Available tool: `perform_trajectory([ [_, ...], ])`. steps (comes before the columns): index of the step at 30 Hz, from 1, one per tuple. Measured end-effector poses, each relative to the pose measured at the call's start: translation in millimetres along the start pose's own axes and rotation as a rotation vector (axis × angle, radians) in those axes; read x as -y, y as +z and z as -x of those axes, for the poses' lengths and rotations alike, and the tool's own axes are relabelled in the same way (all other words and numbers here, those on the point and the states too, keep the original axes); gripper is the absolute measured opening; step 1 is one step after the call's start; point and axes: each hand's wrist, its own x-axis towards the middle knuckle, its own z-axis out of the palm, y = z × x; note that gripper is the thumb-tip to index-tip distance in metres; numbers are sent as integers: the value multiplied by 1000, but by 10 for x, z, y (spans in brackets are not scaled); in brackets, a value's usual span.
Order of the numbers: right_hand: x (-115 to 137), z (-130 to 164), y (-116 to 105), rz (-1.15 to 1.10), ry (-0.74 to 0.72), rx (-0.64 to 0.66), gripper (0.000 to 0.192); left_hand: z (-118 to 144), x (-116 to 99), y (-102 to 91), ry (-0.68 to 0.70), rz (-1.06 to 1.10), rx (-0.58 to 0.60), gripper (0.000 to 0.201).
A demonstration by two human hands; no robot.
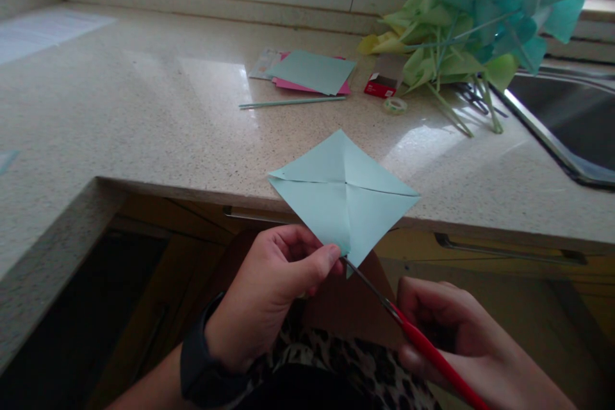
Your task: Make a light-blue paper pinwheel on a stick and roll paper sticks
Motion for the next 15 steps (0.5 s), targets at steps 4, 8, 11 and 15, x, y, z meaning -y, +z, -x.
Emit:
perform_trajectory([
  [4,27,6,30,-11,-7,-50,45,7,-2,2,-8,-3,-1,22],
  [8,19,5,28,-17,3,-49,46,5,7,0,5,-15,-5,20],
  [11,9,3,15,0,-2,-40,44,2,10,-9,-2,-16,1,19],
  [15,11,5,23,14,-17,-72,43,6,3,-18,-4,-13,8,19],
])
